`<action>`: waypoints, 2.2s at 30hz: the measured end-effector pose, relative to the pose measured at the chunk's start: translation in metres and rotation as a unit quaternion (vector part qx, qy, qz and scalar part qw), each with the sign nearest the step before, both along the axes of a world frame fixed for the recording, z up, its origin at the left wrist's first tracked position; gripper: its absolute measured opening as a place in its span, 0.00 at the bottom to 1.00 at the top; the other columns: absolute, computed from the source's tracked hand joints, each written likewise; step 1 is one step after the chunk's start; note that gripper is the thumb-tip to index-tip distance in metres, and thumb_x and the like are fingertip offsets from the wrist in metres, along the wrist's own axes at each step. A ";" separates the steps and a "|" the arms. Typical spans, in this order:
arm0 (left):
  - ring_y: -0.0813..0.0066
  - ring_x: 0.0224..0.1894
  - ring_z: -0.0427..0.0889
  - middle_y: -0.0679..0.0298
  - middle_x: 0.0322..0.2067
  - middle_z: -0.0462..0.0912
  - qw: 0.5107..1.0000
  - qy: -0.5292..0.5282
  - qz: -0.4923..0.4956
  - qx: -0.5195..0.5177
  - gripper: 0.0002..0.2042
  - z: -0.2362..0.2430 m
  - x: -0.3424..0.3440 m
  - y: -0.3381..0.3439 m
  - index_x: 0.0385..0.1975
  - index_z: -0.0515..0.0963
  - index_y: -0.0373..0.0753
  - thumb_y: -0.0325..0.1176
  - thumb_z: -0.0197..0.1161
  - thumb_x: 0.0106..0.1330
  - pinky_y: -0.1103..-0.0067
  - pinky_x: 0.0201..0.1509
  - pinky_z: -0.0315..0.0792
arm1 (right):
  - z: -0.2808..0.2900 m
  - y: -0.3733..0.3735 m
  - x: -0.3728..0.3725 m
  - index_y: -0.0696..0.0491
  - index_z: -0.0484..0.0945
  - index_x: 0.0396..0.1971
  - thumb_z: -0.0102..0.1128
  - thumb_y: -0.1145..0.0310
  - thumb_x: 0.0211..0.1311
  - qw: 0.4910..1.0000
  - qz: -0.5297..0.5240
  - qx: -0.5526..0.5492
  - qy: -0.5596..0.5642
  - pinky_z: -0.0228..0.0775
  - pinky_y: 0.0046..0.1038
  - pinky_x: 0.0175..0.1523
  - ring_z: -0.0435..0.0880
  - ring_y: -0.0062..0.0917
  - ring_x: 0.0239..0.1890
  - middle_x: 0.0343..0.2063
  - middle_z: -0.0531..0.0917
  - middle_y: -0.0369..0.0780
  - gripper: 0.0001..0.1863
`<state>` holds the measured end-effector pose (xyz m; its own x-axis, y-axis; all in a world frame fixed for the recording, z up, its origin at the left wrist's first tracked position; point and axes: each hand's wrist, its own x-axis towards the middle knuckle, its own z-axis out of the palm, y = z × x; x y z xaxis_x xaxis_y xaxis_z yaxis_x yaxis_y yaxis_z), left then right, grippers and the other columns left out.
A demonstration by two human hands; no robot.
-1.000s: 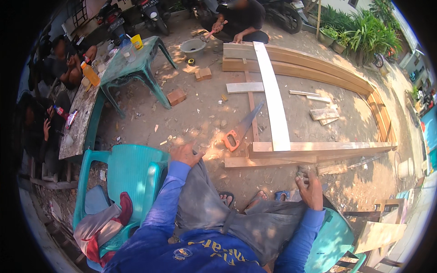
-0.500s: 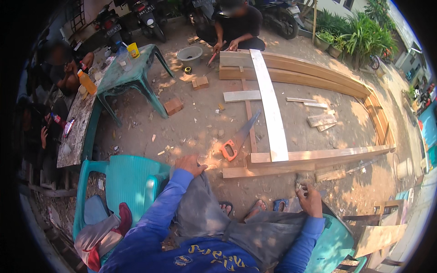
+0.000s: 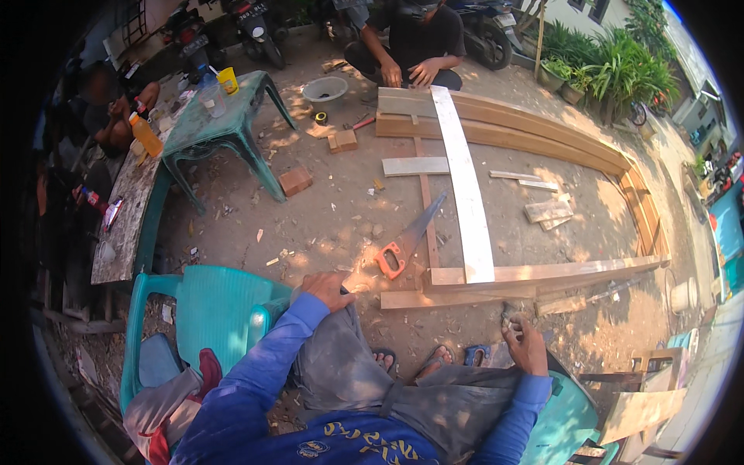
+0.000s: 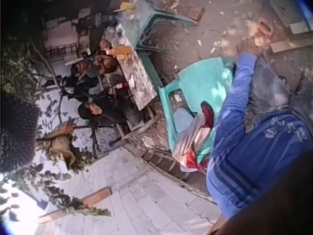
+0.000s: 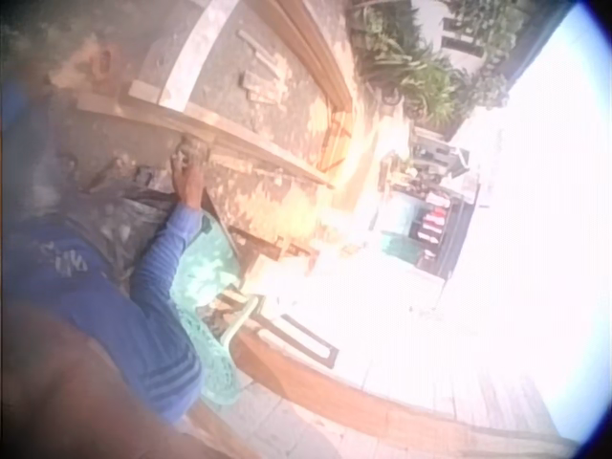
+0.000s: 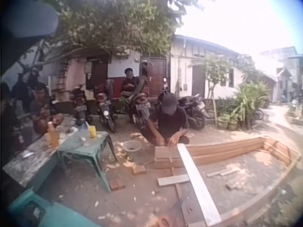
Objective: The person saws a wooden beam by hand while it is supported on a larger frame, then adjusts the position of the wood and uses a hammer to drive a nail into a wooden joint.
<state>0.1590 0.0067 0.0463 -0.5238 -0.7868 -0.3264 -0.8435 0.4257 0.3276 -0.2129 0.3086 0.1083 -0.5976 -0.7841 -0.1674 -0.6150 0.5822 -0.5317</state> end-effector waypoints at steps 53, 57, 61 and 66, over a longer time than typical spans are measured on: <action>0.55 0.45 0.90 0.43 0.77 0.52 0.847 0.462 0.050 -0.257 0.50 0.037 -0.015 -0.004 0.81 0.46 0.48 0.17 0.64 0.58 0.75 0.33 0.85 | 0.012 0.000 0.002 0.50 0.75 0.61 0.66 0.55 0.68 1.000 -0.013 0.009 0.007 0.81 0.42 0.48 0.90 0.45 0.43 0.44 0.87 0.54 0.26; 0.60 0.37 0.89 0.44 0.78 0.53 0.848 0.474 0.055 -0.230 0.49 0.033 -0.021 0.006 0.81 0.47 0.46 0.14 0.59 0.57 0.75 0.32 0.83 | 0.000 -0.002 -0.003 0.50 0.75 0.63 0.64 0.55 0.70 1.000 -0.008 0.007 -0.017 0.80 0.41 0.49 0.90 0.45 0.45 0.46 0.87 0.54 0.26; 0.69 0.34 0.88 0.48 0.78 0.56 0.858 0.489 0.005 -0.156 0.46 0.032 -0.038 0.022 0.80 0.49 0.45 0.15 0.56 0.58 0.75 0.31 0.81 | 0.001 0.006 -0.008 0.50 0.76 0.63 0.64 0.55 0.70 0.999 -0.002 0.034 -0.001 0.80 0.40 0.51 0.89 0.45 0.47 0.47 0.87 0.55 0.26; 0.75 0.34 0.86 0.58 0.64 0.73 0.738 0.363 0.225 0.522 0.31 -0.061 -0.059 0.031 0.75 0.61 0.43 0.25 0.53 0.71 0.79 0.38 0.83 | -0.005 0.003 -0.008 0.52 0.76 0.63 0.64 0.56 0.71 0.999 -0.004 0.037 -0.028 0.80 0.40 0.52 0.89 0.44 0.48 0.48 0.87 0.54 0.26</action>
